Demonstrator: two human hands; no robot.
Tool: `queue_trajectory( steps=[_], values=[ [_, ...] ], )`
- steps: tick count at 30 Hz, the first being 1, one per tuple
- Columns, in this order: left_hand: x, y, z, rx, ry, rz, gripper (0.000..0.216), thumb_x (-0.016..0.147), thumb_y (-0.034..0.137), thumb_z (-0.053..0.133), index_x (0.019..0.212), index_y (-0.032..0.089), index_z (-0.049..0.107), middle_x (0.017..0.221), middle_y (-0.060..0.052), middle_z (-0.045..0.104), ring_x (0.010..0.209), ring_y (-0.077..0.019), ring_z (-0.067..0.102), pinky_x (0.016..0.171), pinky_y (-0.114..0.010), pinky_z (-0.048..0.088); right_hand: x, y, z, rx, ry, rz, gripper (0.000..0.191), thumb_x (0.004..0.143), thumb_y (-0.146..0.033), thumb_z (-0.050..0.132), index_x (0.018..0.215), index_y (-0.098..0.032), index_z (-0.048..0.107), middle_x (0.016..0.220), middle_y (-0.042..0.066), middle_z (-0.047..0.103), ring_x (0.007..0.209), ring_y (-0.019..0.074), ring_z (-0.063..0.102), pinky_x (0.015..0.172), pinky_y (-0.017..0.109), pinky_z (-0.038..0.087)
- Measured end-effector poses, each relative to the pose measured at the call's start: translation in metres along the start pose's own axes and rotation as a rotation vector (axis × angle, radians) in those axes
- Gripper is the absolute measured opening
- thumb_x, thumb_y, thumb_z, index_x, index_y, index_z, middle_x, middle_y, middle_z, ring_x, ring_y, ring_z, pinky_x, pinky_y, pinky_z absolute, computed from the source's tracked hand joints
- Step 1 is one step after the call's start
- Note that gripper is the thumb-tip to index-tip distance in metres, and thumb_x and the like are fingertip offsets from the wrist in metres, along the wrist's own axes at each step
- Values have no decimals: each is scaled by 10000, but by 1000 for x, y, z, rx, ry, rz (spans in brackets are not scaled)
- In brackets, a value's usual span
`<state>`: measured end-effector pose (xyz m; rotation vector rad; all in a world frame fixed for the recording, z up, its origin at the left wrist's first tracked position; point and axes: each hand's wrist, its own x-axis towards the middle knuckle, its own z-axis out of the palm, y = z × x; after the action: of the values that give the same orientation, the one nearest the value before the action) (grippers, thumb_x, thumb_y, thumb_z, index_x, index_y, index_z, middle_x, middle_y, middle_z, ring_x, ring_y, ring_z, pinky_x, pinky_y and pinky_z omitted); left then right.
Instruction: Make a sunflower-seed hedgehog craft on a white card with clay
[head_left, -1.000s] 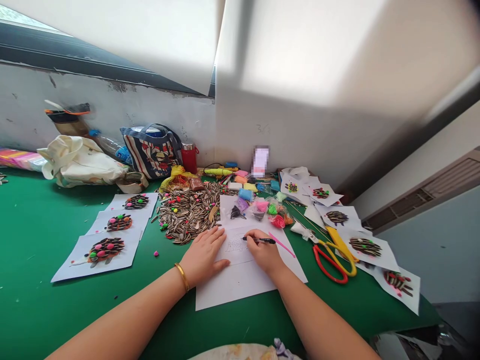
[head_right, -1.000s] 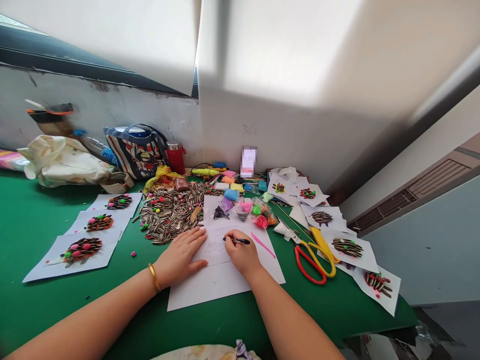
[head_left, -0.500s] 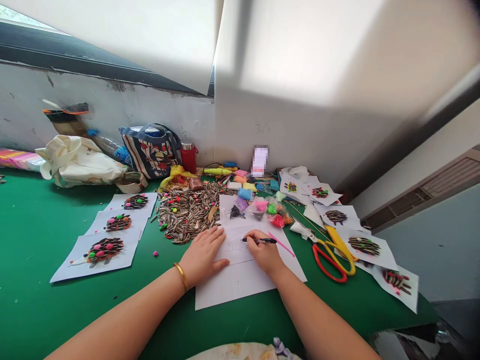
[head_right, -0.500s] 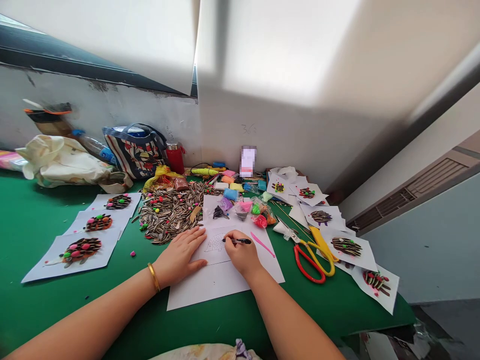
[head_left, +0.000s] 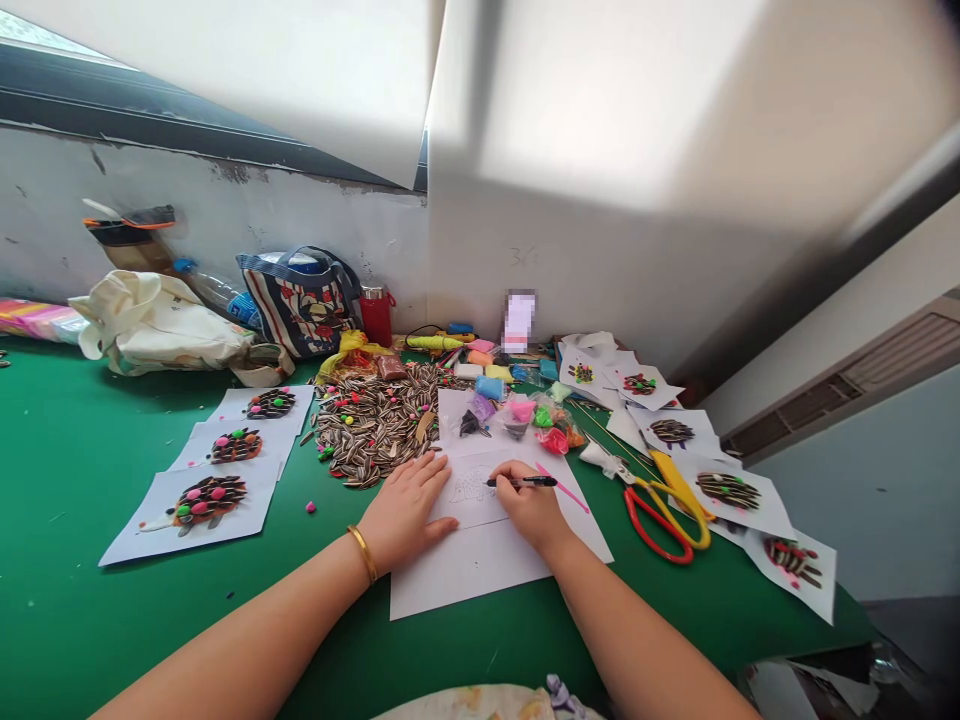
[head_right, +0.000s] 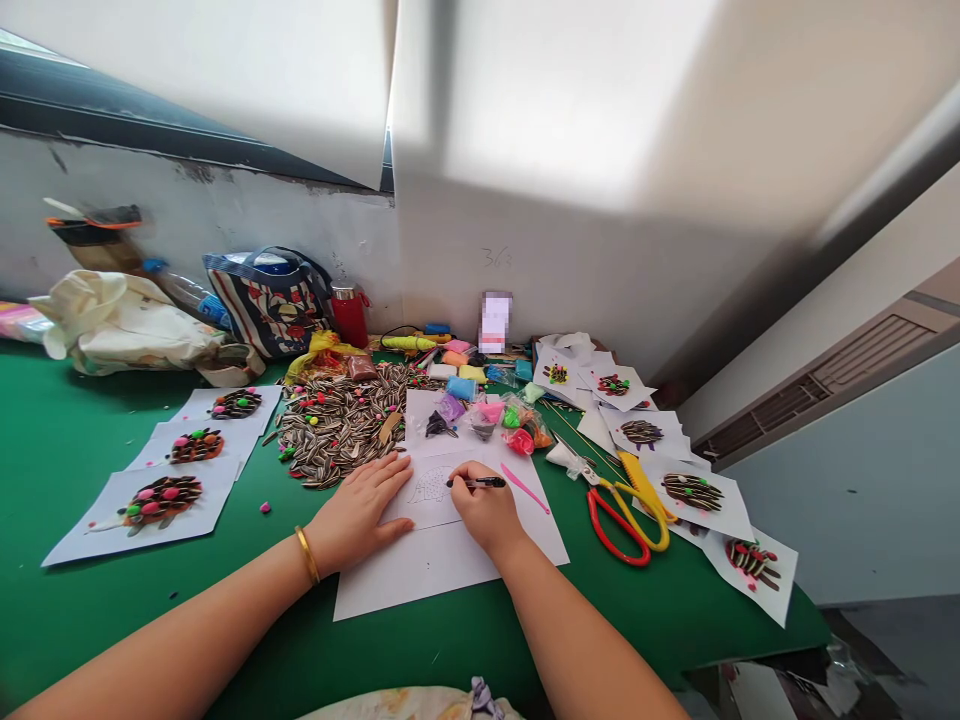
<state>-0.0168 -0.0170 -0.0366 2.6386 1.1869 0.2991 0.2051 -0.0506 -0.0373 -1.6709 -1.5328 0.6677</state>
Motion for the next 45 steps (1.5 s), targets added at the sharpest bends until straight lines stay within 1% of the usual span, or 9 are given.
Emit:
queue_trajectory(
  steps=[5, 13, 18, 22, 26, 31, 36, 40, 45],
  values=[
    [-1, -1, 2, -16, 17, 2, 670, 799, 498, 633, 1392, 232, 469, 1521, -90, 377, 1427, -291, 281, 1170, -481, 218, -1, 0, 0, -9, -7, -19, 202, 818, -244, 451, 819, -235, 653, 764, -7, 665, 731, 180, 591, 652, 284, 423],
    [0, 0, 1, 20, 2, 4, 674, 807, 501, 619, 1396, 213, 464, 1522, -93, 375, 1427, -290, 280, 1167, -477, 224, -1, -1, 0, 0, -10, 1, 194, 798, -240, 449, 785, -236, 643, 744, -7, 657, 723, 182, 588, 656, 285, 423],
    [0, -1, 1, 4, 14, 10, 663, 809, 513, 610, 1389, 223, 474, 1515, -92, 389, 1424, -294, 286, 1164, -479, 230, -3, -1, -1, 33, 12, 3, 187, 792, -232, 451, 779, -234, 638, 747, -10, 657, 719, 178, 588, 651, 282, 433],
    [0, -2, 2, 2, 19, 13, 670, 805, 513, 615, 1392, 221, 471, 1514, -91, 391, 1423, -295, 286, 1165, -478, 230, -4, -1, -1, 13, 2, 7, 180, 790, -241, 451, 768, -236, 630, 723, -9, 648, 689, 181, 578, 629, 282, 424],
    [0, -2, 3, 1, 31, 20, 674, 807, 516, 611, 1395, 219, 467, 1514, -88, 391, 1424, -295, 284, 1166, -476, 225, -4, -1, 0, 7, -3, -15, 184, 790, -242, 446, 779, -239, 630, 734, -6, 653, 695, 181, 577, 639, 281, 424],
    [0, -1, 0, 18, 6, 6, 672, 807, 510, 611, 1393, 214, 469, 1518, -87, 385, 1424, -294, 283, 1163, -474, 226, -4, -2, -1, -5, -8, 11, 181, 780, -245, 444, 759, -237, 624, 697, -10, 638, 653, 175, 558, 598, 275, 401],
    [0, 0, -1, 34, -1, 7, 673, 809, 513, 610, 1394, 211, 468, 1523, -86, 375, 1427, -288, 279, 1165, -468, 227, -4, -2, -2, 29, -6, 17, 182, 778, -244, 441, 755, -236, 621, 726, -10, 646, 703, 182, 576, 643, 283, 420],
    [0, 1, -1, 26, -5, 2, 671, 811, 510, 611, 1390, 198, 474, 1519, -93, 380, 1424, -292, 284, 1164, -476, 229, -5, 0, -2, 13, 5, 40, 181, 771, -242, 443, 744, -234, 623, 700, -10, 636, 676, 183, 566, 622, 285, 409],
    [1, 1, -1, 16, -1, 2, 680, 796, 498, 636, 1384, 192, 482, 1513, -97, 390, 1423, -297, 286, 1161, -482, 238, -5, 0, -1, 3, -9, 18, 170, 777, -233, 448, 741, -232, 614, 703, -19, 629, 687, 173, 564, 627, 277, 400]
  ],
)
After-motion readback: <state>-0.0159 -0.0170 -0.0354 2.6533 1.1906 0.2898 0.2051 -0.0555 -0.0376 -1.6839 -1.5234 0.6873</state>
